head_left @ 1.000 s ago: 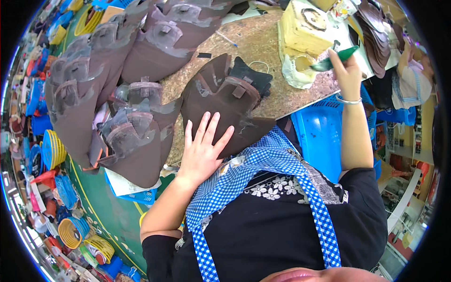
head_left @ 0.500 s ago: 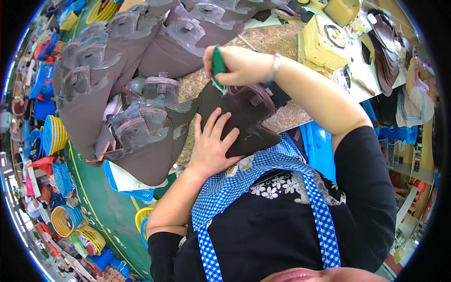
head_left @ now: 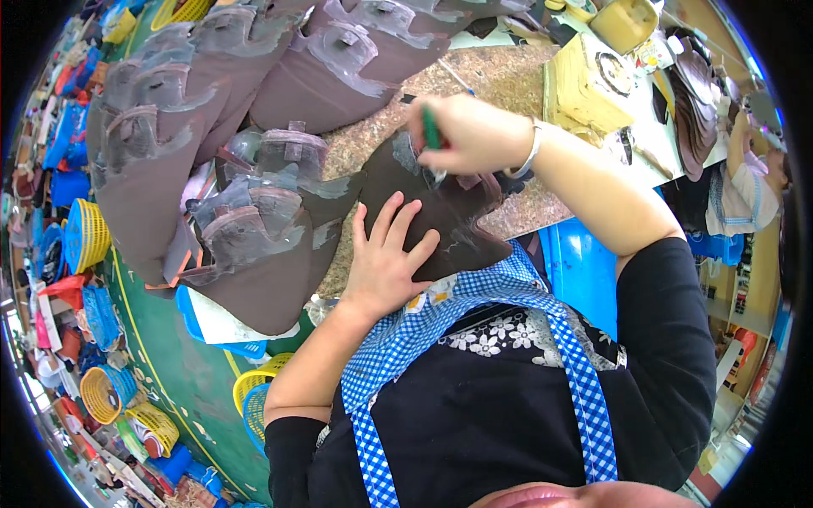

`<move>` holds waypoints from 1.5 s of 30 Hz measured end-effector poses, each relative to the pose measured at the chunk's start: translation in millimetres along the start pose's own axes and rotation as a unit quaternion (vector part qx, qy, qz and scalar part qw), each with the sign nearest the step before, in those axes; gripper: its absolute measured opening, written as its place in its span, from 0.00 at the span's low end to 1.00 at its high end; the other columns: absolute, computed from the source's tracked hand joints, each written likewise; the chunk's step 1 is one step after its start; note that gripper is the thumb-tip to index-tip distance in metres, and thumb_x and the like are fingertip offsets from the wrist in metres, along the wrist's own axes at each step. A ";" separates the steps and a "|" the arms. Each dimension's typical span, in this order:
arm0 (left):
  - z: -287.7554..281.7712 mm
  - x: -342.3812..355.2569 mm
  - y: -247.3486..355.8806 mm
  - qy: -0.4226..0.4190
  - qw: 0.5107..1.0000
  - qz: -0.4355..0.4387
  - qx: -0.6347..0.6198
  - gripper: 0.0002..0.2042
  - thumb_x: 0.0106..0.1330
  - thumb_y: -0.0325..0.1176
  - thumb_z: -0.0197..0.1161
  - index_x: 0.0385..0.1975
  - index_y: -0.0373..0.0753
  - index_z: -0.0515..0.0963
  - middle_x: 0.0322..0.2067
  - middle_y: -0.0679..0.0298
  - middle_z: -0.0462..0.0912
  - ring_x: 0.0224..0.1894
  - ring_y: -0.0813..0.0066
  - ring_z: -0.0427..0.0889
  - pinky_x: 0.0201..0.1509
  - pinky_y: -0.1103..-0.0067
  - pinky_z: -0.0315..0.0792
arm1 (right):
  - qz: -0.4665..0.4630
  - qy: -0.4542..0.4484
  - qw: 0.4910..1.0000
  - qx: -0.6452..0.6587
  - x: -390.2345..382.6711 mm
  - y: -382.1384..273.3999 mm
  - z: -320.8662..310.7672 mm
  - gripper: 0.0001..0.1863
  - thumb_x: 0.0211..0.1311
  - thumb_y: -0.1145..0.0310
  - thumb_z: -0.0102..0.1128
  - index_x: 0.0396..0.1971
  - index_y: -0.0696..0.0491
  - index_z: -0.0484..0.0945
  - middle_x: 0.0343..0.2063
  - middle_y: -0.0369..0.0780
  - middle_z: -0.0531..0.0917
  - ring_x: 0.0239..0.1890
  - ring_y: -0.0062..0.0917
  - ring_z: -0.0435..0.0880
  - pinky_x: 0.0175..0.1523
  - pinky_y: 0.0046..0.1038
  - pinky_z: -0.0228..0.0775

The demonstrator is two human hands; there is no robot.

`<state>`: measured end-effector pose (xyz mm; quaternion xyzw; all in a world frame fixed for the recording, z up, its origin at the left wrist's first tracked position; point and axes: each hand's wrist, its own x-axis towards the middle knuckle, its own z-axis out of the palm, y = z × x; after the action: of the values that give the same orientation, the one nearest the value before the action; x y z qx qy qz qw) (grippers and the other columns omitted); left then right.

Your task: Apply adhesive and hammer leather components to assemble shoes or bags.

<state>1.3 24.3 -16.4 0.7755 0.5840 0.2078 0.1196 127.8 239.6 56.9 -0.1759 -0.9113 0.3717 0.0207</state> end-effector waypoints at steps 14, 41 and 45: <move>-2.0 5.9 9.8 0.011 1.000 -0.012 0.019 0.33 0.37 0.51 0.77 0.45 0.45 0.77 0.61 0.51 0.67 0.68 0.47 0.58 0.65 0.40 0.49 | -0.014 0.126 0.991 -0.047 -61.0 6.5 20.8 0.26 0.48 0.51 0.74 0.26 0.60 0.72 0.13 0.47 0.78 0.18 0.39 0.82 0.27 0.34 0.73; -13.5 15.9 26.4 -0.083 0.994 -0.019 0.064 0.31 0.44 0.45 0.76 0.49 0.42 0.73 0.66 0.56 0.63 0.67 0.41 0.56 0.63 0.40 0.56 | 0.079 0.392 0.900 0.172 -142.3 22.8 58.8 0.15 0.52 0.71 0.73 0.31 0.53 0.71 0.27 0.38 0.83 0.28 0.19 0.83 0.34 0.23 0.75; -15.4 18.7 28.1 -0.099 0.993 -0.027 0.060 0.34 0.39 0.44 0.78 0.49 0.41 0.73 0.67 0.57 0.61 0.68 0.42 0.55 0.64 0.43 0.57 | 0.133 0.343 0.929 0.048 -72.0 35.4 41.4 0.21 0.53 0.58 0.74 0.32 0.55 0.72 0.17 0.38 0.80 0.20 0.21 0.80 0.27 0.25 0.71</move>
<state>22.6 33.3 12.6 0.7821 0.6013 0.0910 0.1358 199.1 211.0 9.5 -0.4112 -0.7978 0.3317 0.2906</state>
